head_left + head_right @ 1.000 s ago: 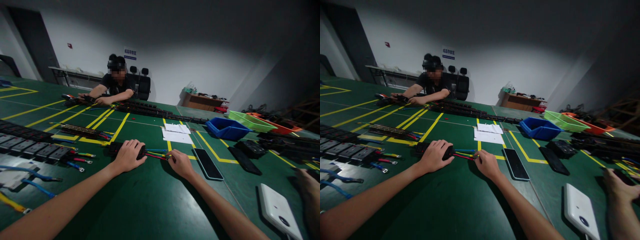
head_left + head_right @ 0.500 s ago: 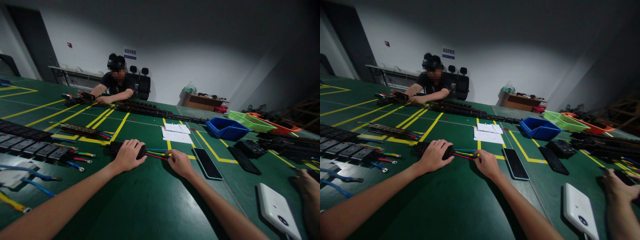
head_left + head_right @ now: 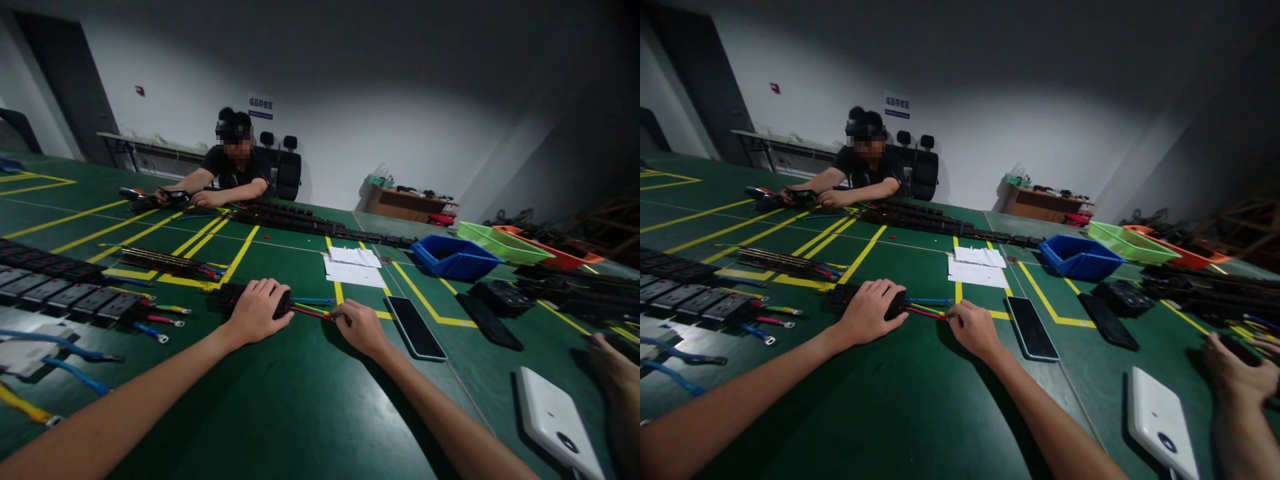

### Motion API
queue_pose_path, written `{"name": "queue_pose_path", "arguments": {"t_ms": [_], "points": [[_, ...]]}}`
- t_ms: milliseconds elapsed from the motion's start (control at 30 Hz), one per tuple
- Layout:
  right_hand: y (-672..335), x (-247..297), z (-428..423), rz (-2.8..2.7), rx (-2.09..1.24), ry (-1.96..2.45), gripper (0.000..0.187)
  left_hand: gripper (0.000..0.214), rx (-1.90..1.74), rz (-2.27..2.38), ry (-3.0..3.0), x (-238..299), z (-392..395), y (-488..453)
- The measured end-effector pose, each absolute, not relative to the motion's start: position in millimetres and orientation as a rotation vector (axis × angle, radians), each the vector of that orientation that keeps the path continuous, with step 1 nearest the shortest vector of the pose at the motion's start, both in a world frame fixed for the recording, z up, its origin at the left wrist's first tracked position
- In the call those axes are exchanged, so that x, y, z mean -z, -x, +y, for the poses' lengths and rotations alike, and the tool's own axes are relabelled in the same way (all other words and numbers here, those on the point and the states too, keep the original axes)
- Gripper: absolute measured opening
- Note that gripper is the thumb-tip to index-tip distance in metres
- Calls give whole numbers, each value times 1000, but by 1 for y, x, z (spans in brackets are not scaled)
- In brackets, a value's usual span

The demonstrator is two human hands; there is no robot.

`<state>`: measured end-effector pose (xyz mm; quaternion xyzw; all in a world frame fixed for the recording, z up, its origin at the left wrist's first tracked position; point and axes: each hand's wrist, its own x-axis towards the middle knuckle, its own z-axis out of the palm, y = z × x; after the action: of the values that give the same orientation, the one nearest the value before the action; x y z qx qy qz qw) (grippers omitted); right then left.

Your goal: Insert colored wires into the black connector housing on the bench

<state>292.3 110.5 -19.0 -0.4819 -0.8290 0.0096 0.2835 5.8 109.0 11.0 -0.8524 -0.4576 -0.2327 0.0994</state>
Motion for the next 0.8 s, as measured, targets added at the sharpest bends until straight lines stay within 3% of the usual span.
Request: {"name": "queue_pose_path", "arguments": {"t_ms": [800], "points": [[-293,19,109,-2231,-11,1289,24,46,713,-1352,2525,-11,109,-6]]}}
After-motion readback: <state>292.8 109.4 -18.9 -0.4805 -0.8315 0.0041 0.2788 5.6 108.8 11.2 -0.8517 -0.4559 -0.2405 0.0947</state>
